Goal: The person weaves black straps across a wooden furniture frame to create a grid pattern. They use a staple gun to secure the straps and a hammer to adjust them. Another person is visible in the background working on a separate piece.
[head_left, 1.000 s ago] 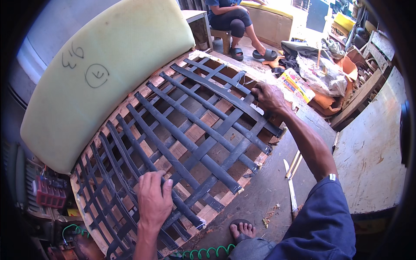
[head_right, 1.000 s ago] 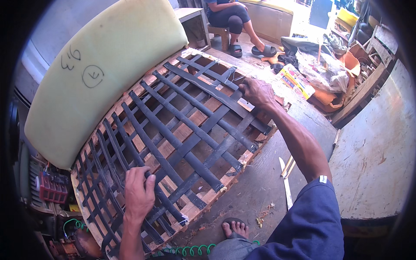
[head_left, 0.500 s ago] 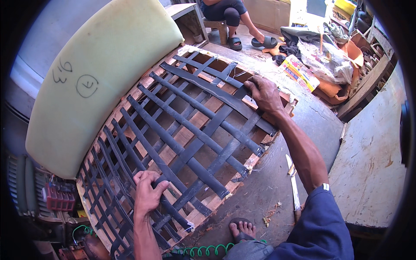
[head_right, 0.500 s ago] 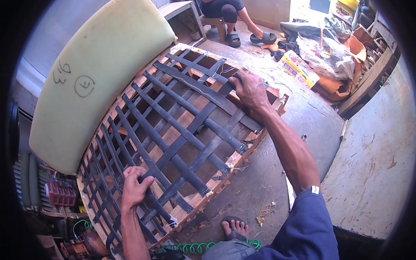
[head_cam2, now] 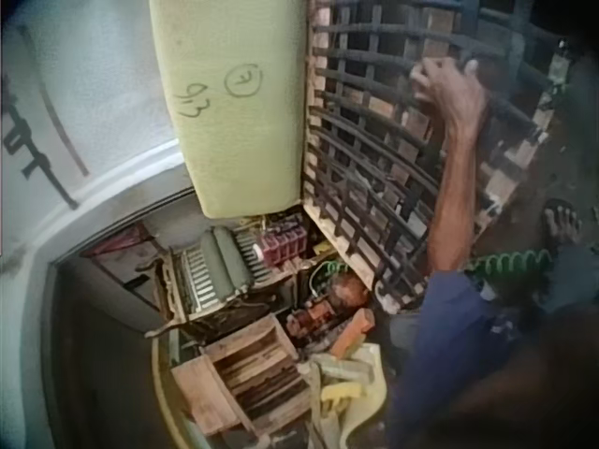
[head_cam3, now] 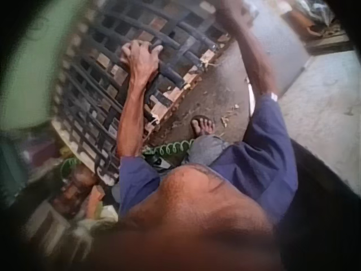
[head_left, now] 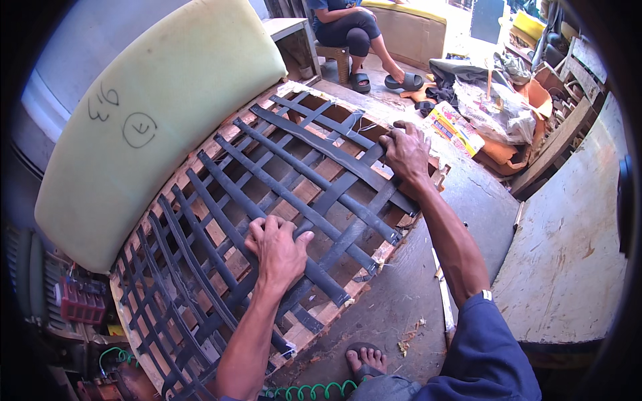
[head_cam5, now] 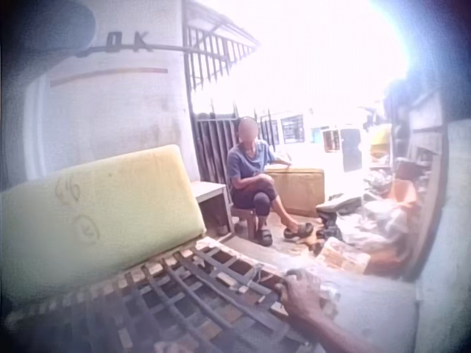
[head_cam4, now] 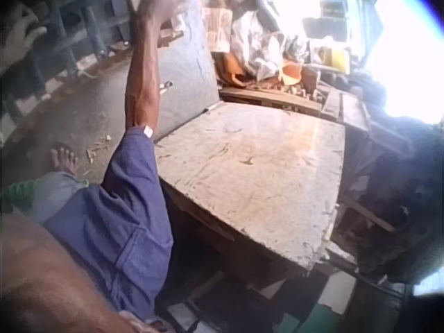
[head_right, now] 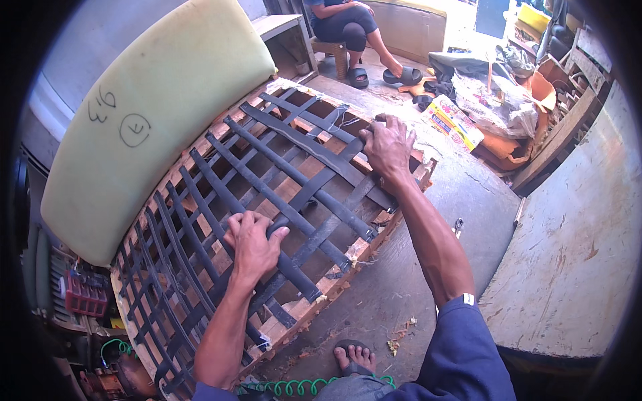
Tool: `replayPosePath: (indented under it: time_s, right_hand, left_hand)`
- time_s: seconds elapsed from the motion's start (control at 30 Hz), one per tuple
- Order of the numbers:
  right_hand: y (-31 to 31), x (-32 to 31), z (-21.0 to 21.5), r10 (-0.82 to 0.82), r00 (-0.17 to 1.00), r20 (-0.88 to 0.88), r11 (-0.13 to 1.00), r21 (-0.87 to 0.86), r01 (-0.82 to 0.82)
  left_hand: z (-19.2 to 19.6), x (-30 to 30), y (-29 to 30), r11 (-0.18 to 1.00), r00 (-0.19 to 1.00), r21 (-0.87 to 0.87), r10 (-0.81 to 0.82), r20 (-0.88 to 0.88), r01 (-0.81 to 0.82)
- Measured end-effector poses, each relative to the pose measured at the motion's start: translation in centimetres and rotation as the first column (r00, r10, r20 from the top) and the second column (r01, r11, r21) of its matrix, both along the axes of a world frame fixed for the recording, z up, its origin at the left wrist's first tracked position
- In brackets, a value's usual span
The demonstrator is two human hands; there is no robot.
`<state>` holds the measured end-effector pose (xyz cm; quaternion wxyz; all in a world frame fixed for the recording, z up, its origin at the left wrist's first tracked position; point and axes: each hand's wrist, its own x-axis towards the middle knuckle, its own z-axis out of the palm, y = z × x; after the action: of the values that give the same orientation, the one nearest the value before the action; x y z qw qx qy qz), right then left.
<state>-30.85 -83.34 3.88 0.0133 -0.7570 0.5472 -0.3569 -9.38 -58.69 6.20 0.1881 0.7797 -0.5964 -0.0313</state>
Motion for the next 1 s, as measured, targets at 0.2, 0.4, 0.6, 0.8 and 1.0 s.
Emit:
replayPosePath:
  time_s: [0.2, 0.4, 0.6, 0.8, 1.0]
  right_hand:
    - [-3.3, -0.5, 1.3, 0.0, 1.0, 0.016, 0.964, 0.264, -0.004]
    - [-6.1, -1.9, 1.4, -0.009, 0.996, -0.091, 0.968, 0.249, 0.032]
    - [-7.5, -3.0, 1.0, 0.023, 0.999, -0.026, 0.968, 0.251, -0.016]
    - [-8.7, -3.7, 1.4, 0.015, 0.999, 0.043, 0.927, 0.374, -0.031]
    - [-8.6, -3.9, 1.1, 0.011, 0.998, 0.063, 0.892, 0.45, -0.038]
  left_hand:
    - [-0.9, 0.2, -3.9, 0.989, 0.988, 0.031, -0.139, -0.059, 0.141]
    - [3.6, -1.4, -2.2, 0.993, 0.991, 0.111, -0.055, 0.123, 0.042]
    - [5.3, -5.1, -13.0, 0.903, 0.927, -0.316, -0.348, -0.139, 0.291]
    - [0.4, -9.6, -25.1, 0.982, 0.955, 0.093, -0.136, -0.264, 0.165]
    - [-1.5, -9.8, -26.2, 0.988, 0.889, 0.144, 0.017, -0.458, 0.055]
